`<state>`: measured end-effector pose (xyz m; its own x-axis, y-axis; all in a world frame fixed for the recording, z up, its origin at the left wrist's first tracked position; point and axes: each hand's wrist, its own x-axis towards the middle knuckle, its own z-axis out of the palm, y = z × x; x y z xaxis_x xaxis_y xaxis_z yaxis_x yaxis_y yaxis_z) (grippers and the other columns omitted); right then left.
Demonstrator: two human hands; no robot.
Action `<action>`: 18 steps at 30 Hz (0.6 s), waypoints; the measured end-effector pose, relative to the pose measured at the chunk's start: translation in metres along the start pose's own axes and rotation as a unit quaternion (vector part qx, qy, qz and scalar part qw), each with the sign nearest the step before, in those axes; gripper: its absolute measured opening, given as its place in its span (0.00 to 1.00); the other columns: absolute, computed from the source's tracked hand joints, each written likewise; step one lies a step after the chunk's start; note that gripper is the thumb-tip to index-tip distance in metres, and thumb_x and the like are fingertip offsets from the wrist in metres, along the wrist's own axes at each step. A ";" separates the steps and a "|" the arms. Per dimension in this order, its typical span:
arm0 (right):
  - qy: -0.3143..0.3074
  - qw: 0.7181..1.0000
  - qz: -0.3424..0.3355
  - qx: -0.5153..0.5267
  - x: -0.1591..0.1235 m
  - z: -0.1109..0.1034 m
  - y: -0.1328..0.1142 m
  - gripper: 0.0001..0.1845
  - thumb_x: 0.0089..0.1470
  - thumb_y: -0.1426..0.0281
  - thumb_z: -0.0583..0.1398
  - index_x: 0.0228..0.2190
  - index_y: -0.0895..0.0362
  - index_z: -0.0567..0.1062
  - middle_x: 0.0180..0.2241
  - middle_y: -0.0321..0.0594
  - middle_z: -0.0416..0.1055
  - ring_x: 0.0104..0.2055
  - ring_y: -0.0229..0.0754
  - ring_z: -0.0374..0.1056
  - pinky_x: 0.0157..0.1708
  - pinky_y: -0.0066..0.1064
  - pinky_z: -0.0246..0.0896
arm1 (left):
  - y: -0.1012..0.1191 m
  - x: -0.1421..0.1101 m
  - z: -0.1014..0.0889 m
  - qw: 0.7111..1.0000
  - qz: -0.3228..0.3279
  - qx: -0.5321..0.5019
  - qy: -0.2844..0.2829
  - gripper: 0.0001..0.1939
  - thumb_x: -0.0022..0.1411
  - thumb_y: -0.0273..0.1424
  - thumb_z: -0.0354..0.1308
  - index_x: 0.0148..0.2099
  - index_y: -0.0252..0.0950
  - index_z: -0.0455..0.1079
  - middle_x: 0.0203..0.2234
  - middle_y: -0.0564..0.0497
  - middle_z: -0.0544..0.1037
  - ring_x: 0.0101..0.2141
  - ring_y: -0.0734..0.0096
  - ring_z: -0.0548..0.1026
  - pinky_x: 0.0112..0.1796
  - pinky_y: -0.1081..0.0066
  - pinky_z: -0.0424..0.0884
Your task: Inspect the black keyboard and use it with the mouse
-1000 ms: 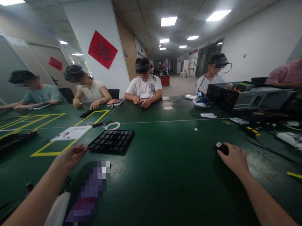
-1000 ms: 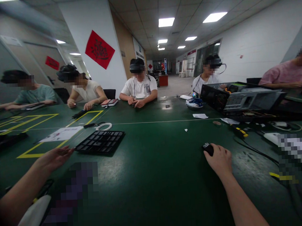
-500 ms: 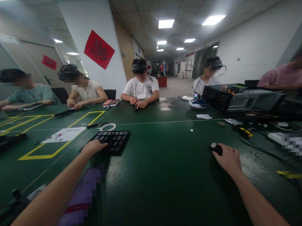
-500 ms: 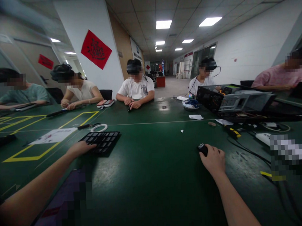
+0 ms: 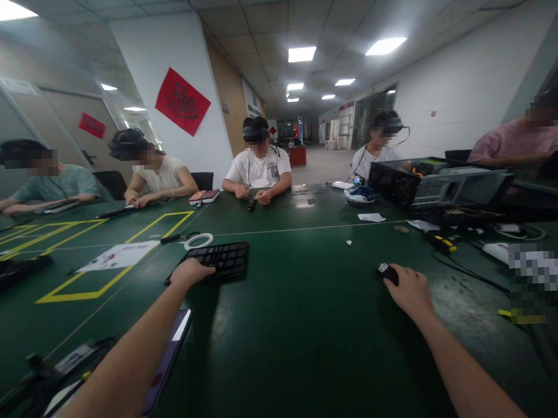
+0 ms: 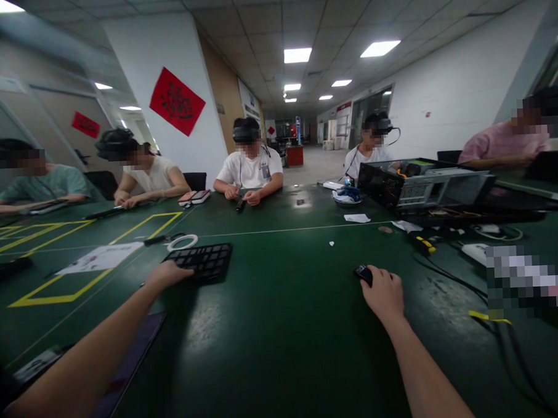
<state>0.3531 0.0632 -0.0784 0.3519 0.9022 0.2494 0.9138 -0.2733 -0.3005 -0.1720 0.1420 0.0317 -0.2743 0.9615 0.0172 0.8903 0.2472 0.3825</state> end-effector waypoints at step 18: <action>-0.303 0.749 -0.140 0.573 -0.064 -0.020 -0.097 0.26 0.49 0.59 0.58 0.50 0.51 0.65 0.49 0.42 0.67 0.53 0.49 0.62 0.52 0.48 0.58 | 0.140 -0.129 0.119 0.859 0.338 -0.348 -0.163 0.27 0.43 0.35 0.65 0.47 0.35 0.66 0.39 0.45 0.70 0.38 0.63 0.69 0.39 0.64 0.67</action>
<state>0.2460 0.0256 -0.0468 -0.2940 0.9515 0.0906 0.0390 0.1066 -0.9935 0.0312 0.0672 -0.0273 0.4378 0.8674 0.2365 0.3414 -0.4037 0.8488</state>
